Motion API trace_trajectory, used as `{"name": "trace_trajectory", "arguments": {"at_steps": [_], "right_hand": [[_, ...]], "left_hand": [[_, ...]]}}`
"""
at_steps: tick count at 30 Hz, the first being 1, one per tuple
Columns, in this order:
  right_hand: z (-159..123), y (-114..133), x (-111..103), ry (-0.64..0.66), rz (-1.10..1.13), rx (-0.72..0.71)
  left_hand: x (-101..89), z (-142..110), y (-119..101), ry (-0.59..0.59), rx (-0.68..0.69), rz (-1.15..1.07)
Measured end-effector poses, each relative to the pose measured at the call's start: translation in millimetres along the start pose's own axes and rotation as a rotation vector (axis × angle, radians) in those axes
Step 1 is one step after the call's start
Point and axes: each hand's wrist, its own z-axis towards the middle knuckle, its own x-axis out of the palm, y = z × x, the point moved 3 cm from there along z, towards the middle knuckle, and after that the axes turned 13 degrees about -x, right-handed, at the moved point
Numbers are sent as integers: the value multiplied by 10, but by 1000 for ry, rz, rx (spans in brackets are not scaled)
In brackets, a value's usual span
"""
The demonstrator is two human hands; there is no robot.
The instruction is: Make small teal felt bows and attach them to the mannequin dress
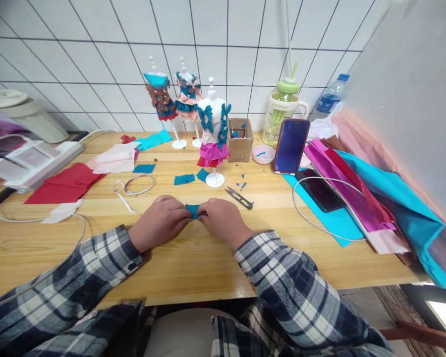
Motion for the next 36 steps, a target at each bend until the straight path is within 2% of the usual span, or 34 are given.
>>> {"name": "trace_trajectory", "arguments": {"at_steps": [5,16,25,36], "right_hand": [[4,-11,5,-2,24,34],[7,33,28,10,-27,4],[-17,124,11,18,-207,-43],[-6,109,15,32,-191,-16]], "left_hand": [[5,0,12,-1,-3,-23],[76,0,30,28,-39,-16],[48,11,7,34,-28,-20],[79,15,30,30,-64,-50]]}}
